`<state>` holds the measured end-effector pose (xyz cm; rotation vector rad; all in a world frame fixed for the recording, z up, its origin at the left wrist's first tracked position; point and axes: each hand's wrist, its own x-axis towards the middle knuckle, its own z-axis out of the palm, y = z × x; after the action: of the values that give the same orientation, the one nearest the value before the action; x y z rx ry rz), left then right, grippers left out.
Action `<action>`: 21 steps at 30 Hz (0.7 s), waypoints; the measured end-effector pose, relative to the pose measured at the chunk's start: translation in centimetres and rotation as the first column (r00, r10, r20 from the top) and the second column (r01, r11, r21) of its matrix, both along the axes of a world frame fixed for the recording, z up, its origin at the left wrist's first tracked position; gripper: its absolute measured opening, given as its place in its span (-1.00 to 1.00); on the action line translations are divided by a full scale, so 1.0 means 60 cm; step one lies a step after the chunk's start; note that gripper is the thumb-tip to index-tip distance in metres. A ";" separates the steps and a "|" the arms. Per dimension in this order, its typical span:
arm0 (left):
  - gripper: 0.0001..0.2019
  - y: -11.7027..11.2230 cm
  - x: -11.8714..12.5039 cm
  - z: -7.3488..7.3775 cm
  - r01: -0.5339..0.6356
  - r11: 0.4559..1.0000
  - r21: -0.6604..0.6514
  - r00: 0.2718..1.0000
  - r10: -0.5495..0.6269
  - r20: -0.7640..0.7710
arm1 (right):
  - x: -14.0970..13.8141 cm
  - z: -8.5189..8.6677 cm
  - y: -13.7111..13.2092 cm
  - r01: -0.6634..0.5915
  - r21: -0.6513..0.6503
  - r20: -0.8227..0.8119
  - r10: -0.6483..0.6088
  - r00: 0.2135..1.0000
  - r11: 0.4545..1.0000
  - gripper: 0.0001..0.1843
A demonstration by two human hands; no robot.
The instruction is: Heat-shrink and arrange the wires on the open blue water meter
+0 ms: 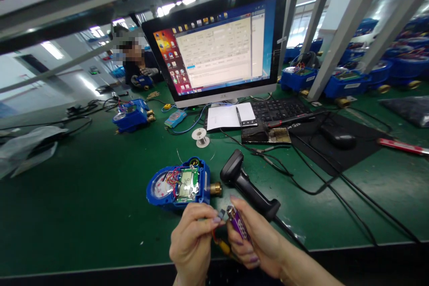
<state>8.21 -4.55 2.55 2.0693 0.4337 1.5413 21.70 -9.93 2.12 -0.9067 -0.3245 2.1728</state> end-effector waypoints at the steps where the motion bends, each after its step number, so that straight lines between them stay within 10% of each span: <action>1: -0.77 0.000 0.001 0.000 -0.003 1.000 -0.001 1.000 0.003 -0.001 | -0.001 0.002 -0.002 0.015 -0.001 0.001 -0.015 1.000 1.000 -0.28; 7: -0.75 -0.003 -0.006 0.013 -0.065 0.997 0.046 0.998 0.063 0.029 | 0.054 0.026 -0.015 0.233 0.278 0.399 -0.333 0.854 0.932 -0.38; 10: -0.77 0.001 -0.033 0.028 -0.216 0.961 0.175 0.976 0.214 0.033 | 0.130 0.013 -0.019 0.012 0.493 0.821 -0.470 0.324 0.870 -0.43; 12: -0.77 0.007 -0.055 0.038 -0.326 0.910 0.256 0.945 0.322 0.056 | 0.181 -0.008 -0.016 -0.127 0.453 0.881 -0.465 -0.086 0.882 -0.40; 14: -0.76 0.016 -0.073 0.045 -0.387 0.877 0.285 0.921 0.381 0.079 | 0.217 -0.030 -0.011 -0.207 0.339 0.868 -0.390 -0.308 0.918 -0.38; 21: -0.75 0.048 -0.094 0.046 -0.275 0.956 0.097 0.954 0.284 -0.097 | 0.252 -0.075 -0.002 -0.319 0.395 0.731 -0.505 -0.459 0.861 -0.25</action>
<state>2.59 -1.65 5.31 2.2408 0.7446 1.6313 36.84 -10.07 -2.37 -2.2053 -1.4949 0.0584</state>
